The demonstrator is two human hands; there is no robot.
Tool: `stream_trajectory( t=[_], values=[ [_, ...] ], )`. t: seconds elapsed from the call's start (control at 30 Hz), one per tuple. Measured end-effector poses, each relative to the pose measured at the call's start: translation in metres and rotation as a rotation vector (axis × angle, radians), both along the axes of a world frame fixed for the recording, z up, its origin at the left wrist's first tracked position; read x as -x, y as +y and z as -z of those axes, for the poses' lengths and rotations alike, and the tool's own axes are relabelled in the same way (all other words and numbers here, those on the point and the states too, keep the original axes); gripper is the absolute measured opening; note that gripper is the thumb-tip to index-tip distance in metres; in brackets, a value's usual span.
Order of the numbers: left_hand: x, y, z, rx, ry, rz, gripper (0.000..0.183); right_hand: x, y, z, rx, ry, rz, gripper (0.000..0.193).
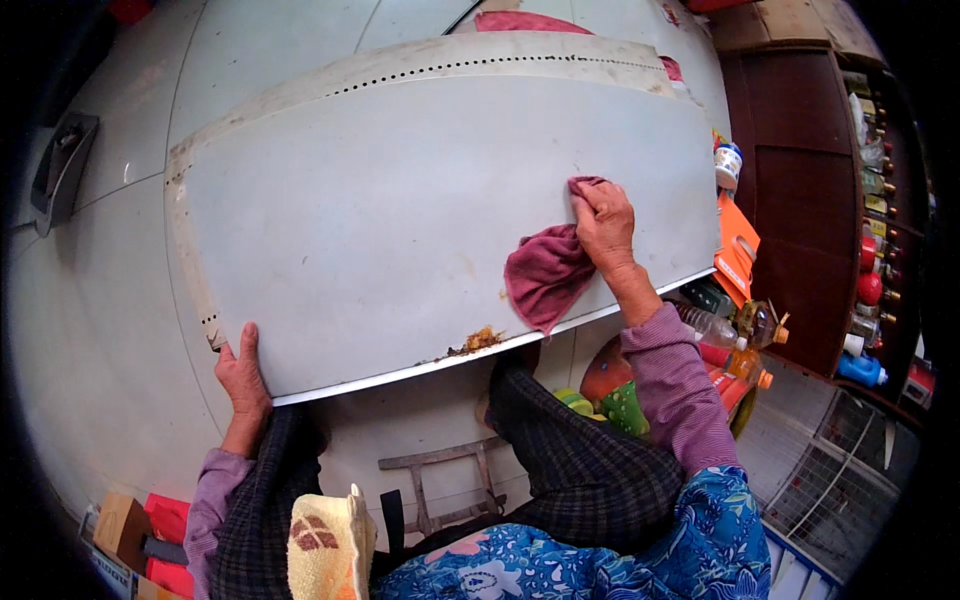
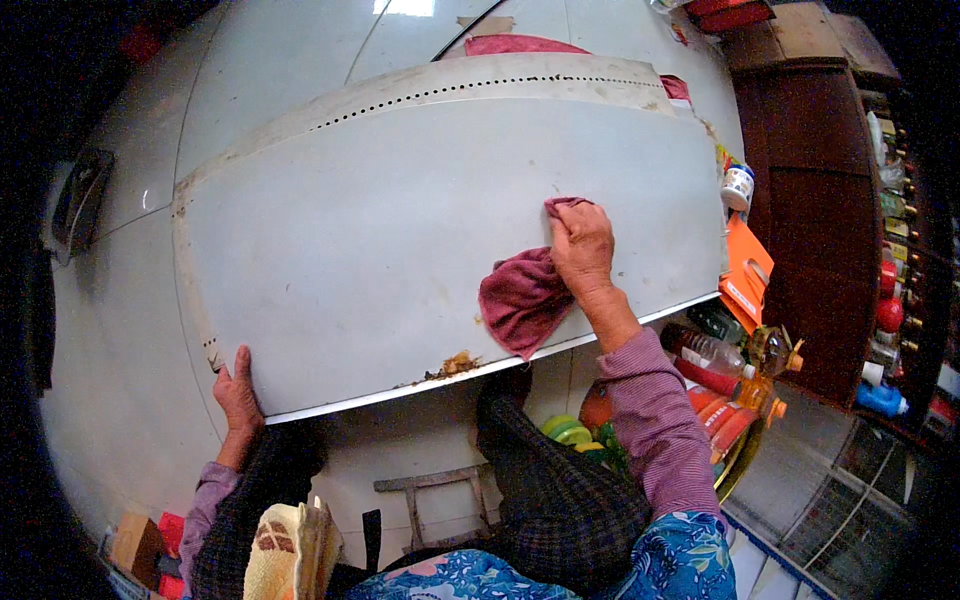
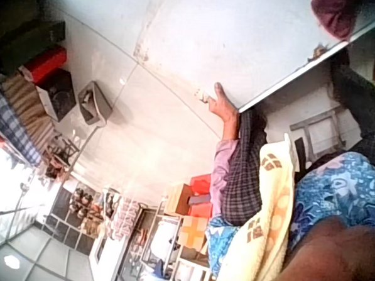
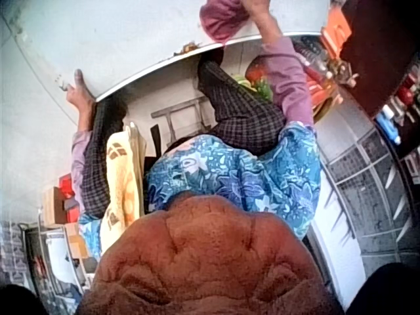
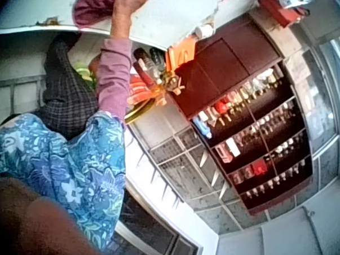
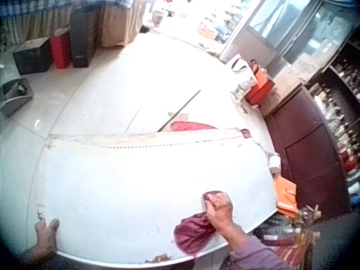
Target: The person wipes a large white metal shelf panel with a pink cloth, wringing the cloth out in a bucket of water halfway through, and continues cleaning both sides of the panel.
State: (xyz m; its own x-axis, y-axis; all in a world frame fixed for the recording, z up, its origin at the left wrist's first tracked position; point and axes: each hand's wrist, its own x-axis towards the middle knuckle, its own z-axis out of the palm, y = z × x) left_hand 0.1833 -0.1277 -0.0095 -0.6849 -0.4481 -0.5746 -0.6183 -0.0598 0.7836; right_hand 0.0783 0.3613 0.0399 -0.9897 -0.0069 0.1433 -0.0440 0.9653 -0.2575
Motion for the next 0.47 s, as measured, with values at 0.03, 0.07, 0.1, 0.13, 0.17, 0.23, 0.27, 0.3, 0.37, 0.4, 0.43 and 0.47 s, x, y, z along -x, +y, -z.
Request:
stream_trajectory(
  t=[0.03,0.07,0.1,0.13,0.17,0.23,0.27,0.3,0.37,0.4,0.43,0.47],
  values=[
    [0.0,-0.001,-0.001,0.007,-0.013,-0.005,0.037,-0.001,-0.003,0.002,0.004,-0.011,-0.017,0.013],
    [0.0,-0.001,-0.001,0.004,-0.006,-0.002,0.038,0.001,0.0,0.0,0.084,-0.012,0.004,0.012],
    [0.0,0.0,-0.001,0.001,0.001,0.001,0.038,0.006,0.004,-0.004,0.164,-0.013,0.026,0.011],
    [0.0,0.0,0.0,-0.001,0.008,0.003,0.039,0.009,0.006,-0.005,0.244,-0.014,0.047,0.01],
    [-0.001,0.0,0.001,-0.011,0.006,0.003,0.039,0.013,0.007,-0.009,0.25,-0.059,0.119,0.007],
    [-0.003,-0.003,0.005,-0.023,0.004,0.001,0.039,0.014,0.007,-0.001,0.147,0.015,0.109,0.007],
    [-0.003,-0.003,0.007,-0.016,0.003,-0.001,0.039,0.014,0.005,0.001,0.093,0.051,0.102,0.007],
    [-0.004,-0.004,0.008,-0.008,0.003,-0.004,0.038,0.012,0.003,0.003,0.059,0.084,0.059,0.007],
    [-0.004,-0.004,0.01,-0.01,0.008,0.0,0.038,0.007,-0.001,0.005,0.012,0.09,0.003,0.007],
    [-0.005,-0.004,0.01,-0.021,0.014,0.006,0.038,0.005,-0.002,0.005,-0.012,0.092,-0.025,0.007],
    [-0.005,-0.004,0.011,-0.031,0.02,0.011,0.038,0.009,0.006,0.004,0.004,0.047,-0.031,0.007],
    [-0.006,-0.006,0.01,-0.027,0.018,0.014,0.038,0.007,0.005,0.005,0.007,0.045,-0.029,0.007]
  ],
)
